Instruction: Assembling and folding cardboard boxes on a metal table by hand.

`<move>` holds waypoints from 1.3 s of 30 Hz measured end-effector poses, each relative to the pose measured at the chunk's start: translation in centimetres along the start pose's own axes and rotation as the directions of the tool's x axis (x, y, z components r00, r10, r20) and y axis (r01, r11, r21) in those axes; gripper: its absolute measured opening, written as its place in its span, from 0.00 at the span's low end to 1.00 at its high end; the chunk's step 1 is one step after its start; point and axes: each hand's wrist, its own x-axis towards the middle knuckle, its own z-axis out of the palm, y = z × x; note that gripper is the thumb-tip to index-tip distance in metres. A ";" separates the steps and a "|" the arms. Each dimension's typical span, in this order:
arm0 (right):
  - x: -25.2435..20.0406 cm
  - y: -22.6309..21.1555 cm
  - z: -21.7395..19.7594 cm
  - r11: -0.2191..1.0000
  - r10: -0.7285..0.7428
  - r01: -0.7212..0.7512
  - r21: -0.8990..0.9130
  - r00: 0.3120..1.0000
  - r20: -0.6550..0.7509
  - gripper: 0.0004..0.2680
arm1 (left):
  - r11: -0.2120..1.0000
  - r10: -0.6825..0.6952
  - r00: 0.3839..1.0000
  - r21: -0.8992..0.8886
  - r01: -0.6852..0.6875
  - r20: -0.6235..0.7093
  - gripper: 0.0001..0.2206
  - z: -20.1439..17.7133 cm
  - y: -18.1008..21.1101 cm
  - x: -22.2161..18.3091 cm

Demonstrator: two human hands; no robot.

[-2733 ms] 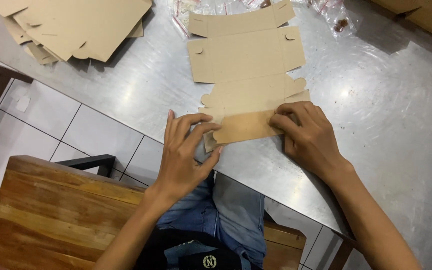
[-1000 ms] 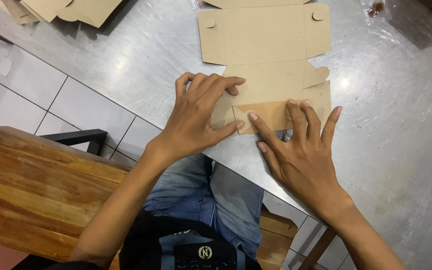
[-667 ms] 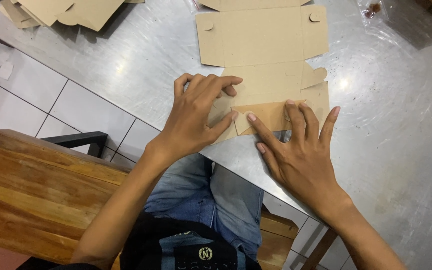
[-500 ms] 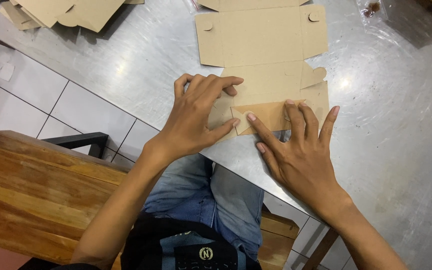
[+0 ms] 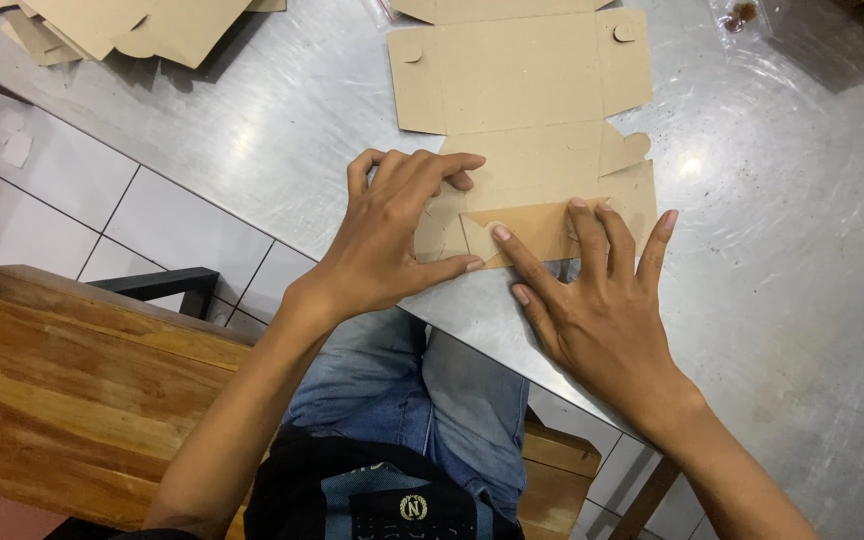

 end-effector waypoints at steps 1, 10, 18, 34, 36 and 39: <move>0.0 0.0 0.0 1.000 0.001 -0.001 0.001 1.000 0.001 0.19 | 1.000 0.000 1.000 0.000 0.000 0.001 0.35 0.0 0.0 0.0; 0.1 0.0 0.0 1.000 -0.006 0.006 -0.001 1.000 -0.006 0.19 | 0.996 0.092 0.996 0.000 -0.092 0.002 0.34 0.0 -0.2 0.2; 0.0 0.0 0.0 1.000 0.004 -0.004 0.010 1.000 -0.001 0.19 | 0.996 -0.021 0.995 -0.091 0.011 -0.101 0.23 0.3 0.5 0.4; 0.1 3.0 -0.8 0.974 0.077 -0.055 0.220 0.993 -0.091 0.21 | 0.998 0.037 0.981 0.056 -0.027 -0.192 0.26 0.8 2.3 0.2; -0.2 4.1 -1.1 0.955 0.122 -0.079 0.287 0.983 -0.136 0.21 | 0.993 0.040 0.978 0.114 -0.017 -0.205 0.32 1.0 3.4 -0.2; -0.4 5.5 -2.4 0.835 0.281 -0.252 0.489 0.960 0.014 0.24 | 0.991 0.057 0.967 0.135 -0.024 -0.247 0.21 1.7 3.5 -1.2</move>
